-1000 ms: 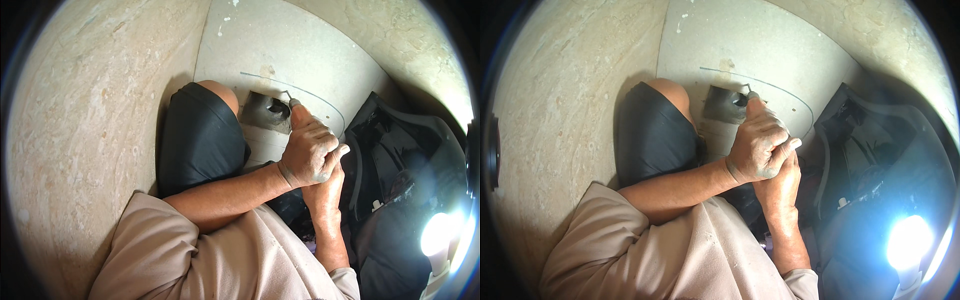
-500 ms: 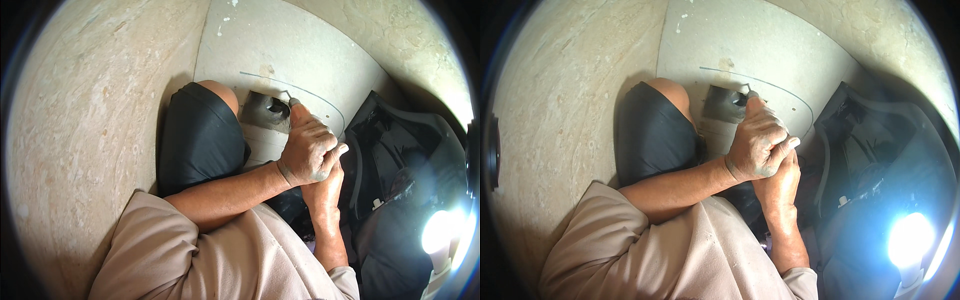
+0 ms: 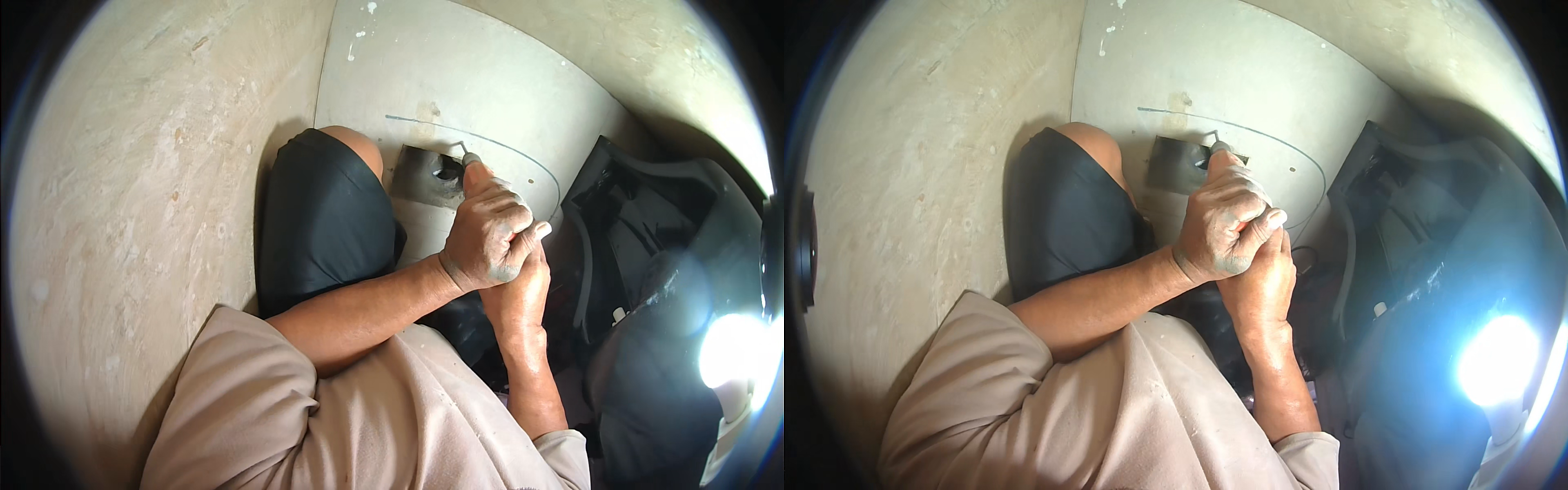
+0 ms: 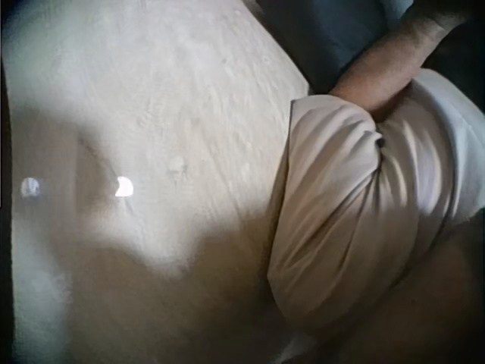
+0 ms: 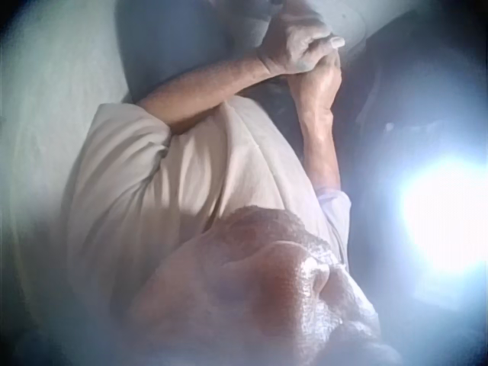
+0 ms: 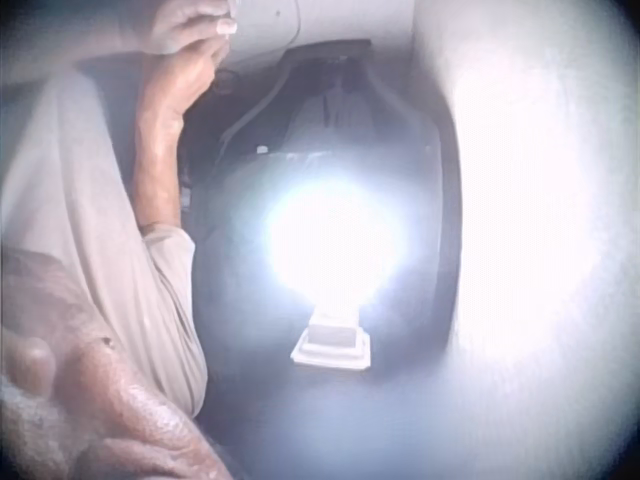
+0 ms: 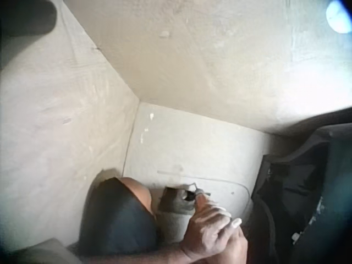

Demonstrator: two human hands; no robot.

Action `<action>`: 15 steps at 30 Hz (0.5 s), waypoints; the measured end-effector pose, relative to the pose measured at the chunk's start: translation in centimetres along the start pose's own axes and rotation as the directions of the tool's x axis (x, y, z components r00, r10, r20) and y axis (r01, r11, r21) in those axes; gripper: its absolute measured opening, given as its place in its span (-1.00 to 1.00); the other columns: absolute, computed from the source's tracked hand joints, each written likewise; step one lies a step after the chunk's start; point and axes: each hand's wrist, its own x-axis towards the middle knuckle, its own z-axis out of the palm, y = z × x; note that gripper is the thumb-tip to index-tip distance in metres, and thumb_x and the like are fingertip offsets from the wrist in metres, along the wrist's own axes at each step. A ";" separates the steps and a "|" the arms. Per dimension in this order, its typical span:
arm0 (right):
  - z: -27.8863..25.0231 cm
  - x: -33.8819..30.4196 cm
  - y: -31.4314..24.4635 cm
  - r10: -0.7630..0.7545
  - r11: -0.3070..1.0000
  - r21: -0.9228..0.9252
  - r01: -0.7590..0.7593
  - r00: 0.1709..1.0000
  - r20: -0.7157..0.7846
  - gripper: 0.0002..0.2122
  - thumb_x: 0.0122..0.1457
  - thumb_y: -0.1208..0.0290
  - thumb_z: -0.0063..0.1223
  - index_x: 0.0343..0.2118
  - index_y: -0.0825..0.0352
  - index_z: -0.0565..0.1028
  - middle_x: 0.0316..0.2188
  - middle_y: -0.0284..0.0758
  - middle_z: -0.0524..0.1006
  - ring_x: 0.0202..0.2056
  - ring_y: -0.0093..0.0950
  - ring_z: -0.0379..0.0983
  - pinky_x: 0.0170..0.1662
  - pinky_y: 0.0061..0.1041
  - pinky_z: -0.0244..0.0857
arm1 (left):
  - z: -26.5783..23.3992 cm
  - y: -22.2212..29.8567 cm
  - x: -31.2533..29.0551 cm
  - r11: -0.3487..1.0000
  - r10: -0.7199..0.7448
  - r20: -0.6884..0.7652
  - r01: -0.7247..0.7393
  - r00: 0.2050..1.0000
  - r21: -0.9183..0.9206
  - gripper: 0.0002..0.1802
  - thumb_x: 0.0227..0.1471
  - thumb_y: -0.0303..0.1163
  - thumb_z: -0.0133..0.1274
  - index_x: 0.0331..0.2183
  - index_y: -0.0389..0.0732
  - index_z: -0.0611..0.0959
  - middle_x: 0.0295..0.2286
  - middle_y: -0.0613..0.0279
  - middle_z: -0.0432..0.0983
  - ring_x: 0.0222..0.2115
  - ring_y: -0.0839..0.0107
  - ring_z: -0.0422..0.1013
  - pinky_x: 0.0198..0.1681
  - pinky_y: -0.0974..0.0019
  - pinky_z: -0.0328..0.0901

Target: The person uses a power drill to make a hole in the bathroom floor near a plumbing cutout, while handling a drill bit and a pair of pliers.

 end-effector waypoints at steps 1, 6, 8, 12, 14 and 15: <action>-0.4 0.3 0.1 -0.014 0.999 0.032 0.015 0.999 -0.034 -0.57 0.04 0.41 0.36 -0.06 0.43 0.42 -0.23 -0.01 0.57 -0.18 0.02 0.57 -0.14 -0.10 0.49 | 0.3 0.0 0.3 0.997 -0.071 0.078 0.070 0.994 0.017 -0.66 -0.01 -0.42 0.24 -0.67 -0.19 0.44 -0.69 0.10 0.38 -0.58 0.09 0.37 -0.31 0.05 0.30; -0.4 0.7 0.2 0.003 0.998 0.059 -0.002 1.000 -0.023 -0.55 0.06 0.41 0.36 -0.04 0.43 0.42 -0.20 0.02 0.59 -0.17 0.05 0.59 -0.09 -0.09 0.49 | 0.6 -0.6 0.1 0.999 -0.047 0.069 0.046 0.997 0.013 -0.75 0.03 -0.44 0.25 -0.61 -0.19 0.56 -0.62 0.19 0.50 -0.51 0.19 0.41 -0.18 0.13 0.27; -0.4 0.5 0.3 0.011 0.996 0.087 -0.007 0.999 -0.044 -0.56 0.06 0.40 0.36 -0.04 0.43 0.43 -0.19 0.02 0.59 -0.15 0.04 0.59 -0.08 -0.10 0.49 | 0.8 -0.4 -0.3 0.999 -0.038 0.050 0.037 0.998 0.007 -0.75 0.03 -0.43 0.25 -0.62 -0.19 0.56 -0.63 0.19 0.49 -0.52 0.18 0.41 -0.18 0.12 0.26; -0.4 0.2 0.3 0.026 0.996 0.084 -0.022 0.999 -0.044 -0.57 0.09 0.37 0.36 -0.03 0.43 0.46 -0.15 0.00 0.61 -0.11 0.01 0.61 -0.05 -0.15 0.50 | 1.3 -0.1 -0.6 0.999 -0.001 0.004 0.001 1.000 0.039 -0.70 0.06 -0.38 0.24 -0.63 -0.19 0.54 -0.65 0.16 0.46 -0.54 0.14 0.40 -0.21 0.10 0.26; -0.5 0.4 0.1 0.010 0.998 0.067 -0.006 0.999 -0.049 -0.56 0.11 0.36 0.36 -0.01 0.44 0.47 -0.16 0.01 0.63 -0.10 0.00 0.61 -0.04 -0.17 0.50 | 1.4 -0.1 -0.4 0.998 -0.060 0.006 0.060 0.998 0.019 -0.66 0.03 -0.36 0.24 -0.68 -0.19 0.50 -0.67 0.10 0.46 -0.56 0.09 0.43 -0.29 0.05 0.32; -0.6 0.6 0.1 0.021 0.998 0.065 -0.018 0.999 -0.049 -0.55 0.11 0.35 0.35 0.00 0.44 0.46 -0.17 0.02 0.64 -0.09 0.00 0.62 -0.04 -0.17 0.50 | 1.5 -0.1 -0.4 0.997 -0.080 0.040 0.079 0.996 0.017 -0.67 0.05 -0.34 0.23 -0.66 -0.19 0.52 -0.64 0.11 0.47 -0.52 0.09 0.44 -0.27 0.05 0.33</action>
